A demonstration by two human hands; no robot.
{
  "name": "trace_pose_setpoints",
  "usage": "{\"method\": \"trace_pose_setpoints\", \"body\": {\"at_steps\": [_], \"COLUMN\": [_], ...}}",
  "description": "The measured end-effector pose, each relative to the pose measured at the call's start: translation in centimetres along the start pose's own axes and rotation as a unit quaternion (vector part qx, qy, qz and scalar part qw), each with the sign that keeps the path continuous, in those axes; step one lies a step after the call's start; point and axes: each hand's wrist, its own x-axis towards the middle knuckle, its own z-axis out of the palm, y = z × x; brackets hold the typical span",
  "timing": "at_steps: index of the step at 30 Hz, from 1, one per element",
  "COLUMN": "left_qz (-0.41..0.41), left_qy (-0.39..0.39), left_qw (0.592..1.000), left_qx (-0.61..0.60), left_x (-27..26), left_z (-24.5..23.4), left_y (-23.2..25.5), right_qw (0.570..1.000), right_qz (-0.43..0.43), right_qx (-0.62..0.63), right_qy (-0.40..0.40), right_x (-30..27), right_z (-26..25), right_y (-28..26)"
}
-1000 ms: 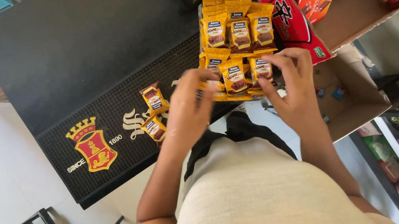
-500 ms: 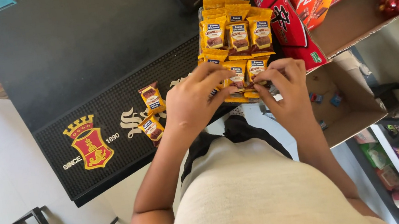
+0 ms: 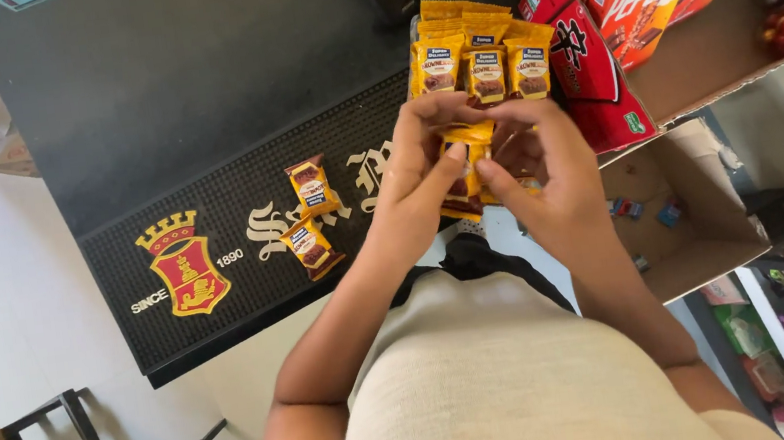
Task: The person takes small yellow snack packets from a cardboard box and places them onto a black counter. They then arrange the packets into neat rows on the counter surface.
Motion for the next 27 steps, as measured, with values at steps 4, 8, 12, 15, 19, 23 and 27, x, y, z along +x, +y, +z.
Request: {"method": "trace_pose_setpoints", "body": {"at_steps": [4,8,12,15,19,23,27], "left_qz": [-0.051,0.007,0.010,0.018,0.085,0.058,-0.001], "left_qy": [0.058,0.075,0.072,0.081,0.146,0.188,0.225], "left_qw": [0.997,0.997,0.997,0.996,0.960,0.889,0.791], "left_qx": [-0.027,-0.036,-0.014,0.039,0.222,0.413,0.569], "left_x": [-0.2,0.0,0.3,0.3,-0.4,-2.4,-5.5], "left_z": [0.3,0.2,-0.4,-1.1,-2.2,-4.9,-7.3], "left_y": [0.4,0.1,0.5,0.5,2.5,3.3,3.0], "right_qw": [0.996,0.998,0.998,0.997,0.996,0.967,0.951], "right_qz": [0.044,0.019,-0.001,0.016,0.004,-0.113,-0.139], "right_qx": [0.076,0.035,-0.050,-0.069,-0.093,-0.230,-0.273], "right_qy": [-0.022,-0.040,-0.040,-0.020,-0.005,0.017,0.043], "right_x": [0.6,1.4,2.9,5.0,7.3,8.1,6.9], "right_z": [-0.1,-0.5,-1.8,-2.7,-2.3,-1.7,-1.4], "right_y": [0.2,0.6,1.8,3.4,4.7,4.6,2.0]}}
